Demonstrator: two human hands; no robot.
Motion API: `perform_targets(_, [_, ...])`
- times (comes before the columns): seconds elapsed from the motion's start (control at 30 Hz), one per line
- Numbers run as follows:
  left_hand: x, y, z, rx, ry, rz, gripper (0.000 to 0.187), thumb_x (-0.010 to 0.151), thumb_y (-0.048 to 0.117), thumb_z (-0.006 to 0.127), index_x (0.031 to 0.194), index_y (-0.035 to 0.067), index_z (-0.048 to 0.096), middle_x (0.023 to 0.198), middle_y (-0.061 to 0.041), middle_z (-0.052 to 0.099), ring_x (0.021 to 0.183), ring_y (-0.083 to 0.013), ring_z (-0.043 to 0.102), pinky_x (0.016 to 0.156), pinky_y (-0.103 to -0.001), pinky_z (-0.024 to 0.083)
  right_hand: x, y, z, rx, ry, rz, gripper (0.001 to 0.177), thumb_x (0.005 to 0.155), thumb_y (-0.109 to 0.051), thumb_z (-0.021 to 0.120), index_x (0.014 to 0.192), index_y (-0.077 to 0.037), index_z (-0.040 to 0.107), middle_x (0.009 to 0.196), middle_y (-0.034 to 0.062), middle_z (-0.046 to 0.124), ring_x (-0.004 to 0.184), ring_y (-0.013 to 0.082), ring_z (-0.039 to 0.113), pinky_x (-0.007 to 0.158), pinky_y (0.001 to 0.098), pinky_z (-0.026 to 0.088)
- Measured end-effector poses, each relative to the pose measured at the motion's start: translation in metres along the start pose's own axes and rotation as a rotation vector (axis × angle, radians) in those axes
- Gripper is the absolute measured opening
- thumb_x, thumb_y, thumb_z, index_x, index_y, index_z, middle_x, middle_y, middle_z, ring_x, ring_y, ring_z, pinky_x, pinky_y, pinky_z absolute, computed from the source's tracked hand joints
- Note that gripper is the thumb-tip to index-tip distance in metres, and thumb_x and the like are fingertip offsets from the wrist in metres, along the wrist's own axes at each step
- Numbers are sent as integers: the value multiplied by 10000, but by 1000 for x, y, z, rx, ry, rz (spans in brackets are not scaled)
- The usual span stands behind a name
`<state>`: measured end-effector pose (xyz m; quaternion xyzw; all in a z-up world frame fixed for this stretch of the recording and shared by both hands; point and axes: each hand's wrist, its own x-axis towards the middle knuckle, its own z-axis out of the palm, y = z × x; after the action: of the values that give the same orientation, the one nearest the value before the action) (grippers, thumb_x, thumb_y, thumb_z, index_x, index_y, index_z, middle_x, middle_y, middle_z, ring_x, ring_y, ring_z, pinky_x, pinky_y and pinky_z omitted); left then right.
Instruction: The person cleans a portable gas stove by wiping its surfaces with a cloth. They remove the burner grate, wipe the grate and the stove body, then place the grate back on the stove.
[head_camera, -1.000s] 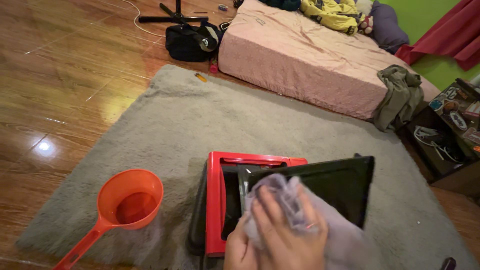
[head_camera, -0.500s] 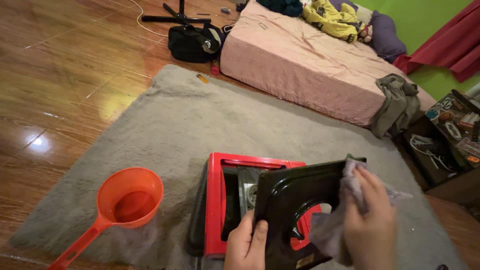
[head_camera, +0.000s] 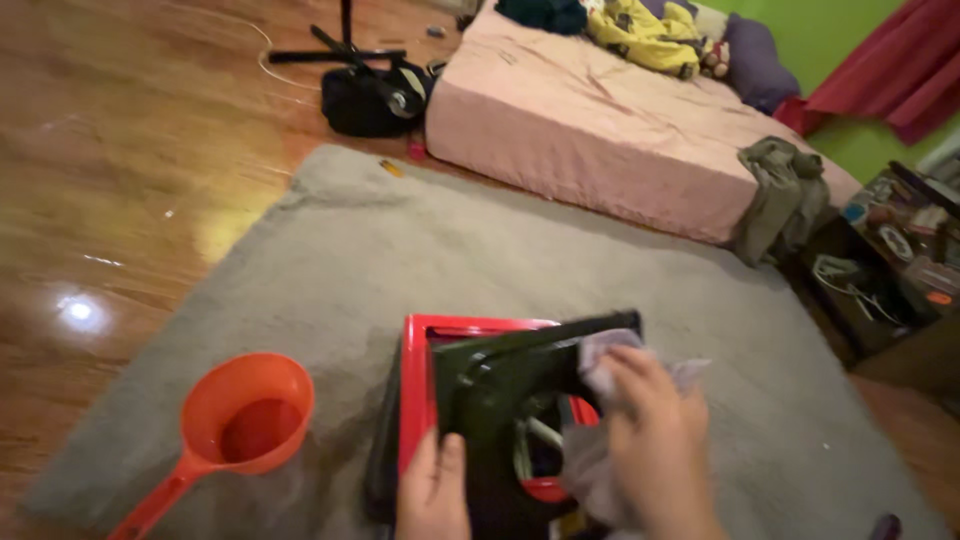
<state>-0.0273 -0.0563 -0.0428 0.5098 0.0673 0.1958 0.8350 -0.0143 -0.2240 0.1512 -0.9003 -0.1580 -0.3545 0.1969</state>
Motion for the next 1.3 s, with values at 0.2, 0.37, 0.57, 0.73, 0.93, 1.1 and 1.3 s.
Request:
perform_targets(0.2, [-13,-26,-12,-128,211,-3,391,989,227,545,1245,-46,658,1074,-114,771,968,-177,708,895,-298,530,-26,28,8,45,34,148,364,784,12,683,1138,-62,719,1203,108,719,1109,344,686,941,422,499])
perform_targets(0.37, [0,-39,-16,229,141,-58,389,1035,312,516,1105,-32,682,916,-85,735,831,-151,632,772,-304,519,-84,31,52,151,74,78,443,742,49,640,1176,-25,688,1241,153,693,1205,361,655,1039,437,462])
perform_targets(0.57, [26,-39,-22,115,87,-131,421,1052,348,466,1063,-13,682,908,-51,710,824,-133,601,768,-295,504,-135,64,63,65,294,145,480,760,59,630,1229,-43,662,1297,149,662,1259,327,637,1152,413,460])
perform_targets(0.73, [30,-49,-23,226,60,-138,438,1100,359,465,983,-19,653,807,-45,604,757,-134,523,706,-307,465,-153,73,84,43,58,162,464,759,70,651,1200,-63,707,1226,127,715,1186,347,683,1060,411,489])
perform_targets(0.93, [30,-46,-20,236,123,-192,409,1042,367,449,936,28,653,740,10,599,700,-107,513,667,-293,457,-221,38,173,361,-38,132,451,822,-140,660,1258,-244,706,1335,-31,697,1257,264,633,1061,530,452])
perform_targets(1.1, [27,-58,-28,314,150,-171,458,1097,373,464,889,-15,590,747,-20,506,719,-121,455,672,-308,441,-219,39,134,9,-235,-230,529,630,-136,699,1154,-205,731,1260,-39,688,1211,324,572,1011,629,255])
perform_targets(1.3, [24,-57,-25,221,128,-198,420,1067,370,463,918,10,620,774,0,565,732,-109,483,691,-297,447,-172,79,89,40,-16,221,417,807,-33,718,1199,-175,722,1311,-5,681,1309,287,596,1085,437,452])
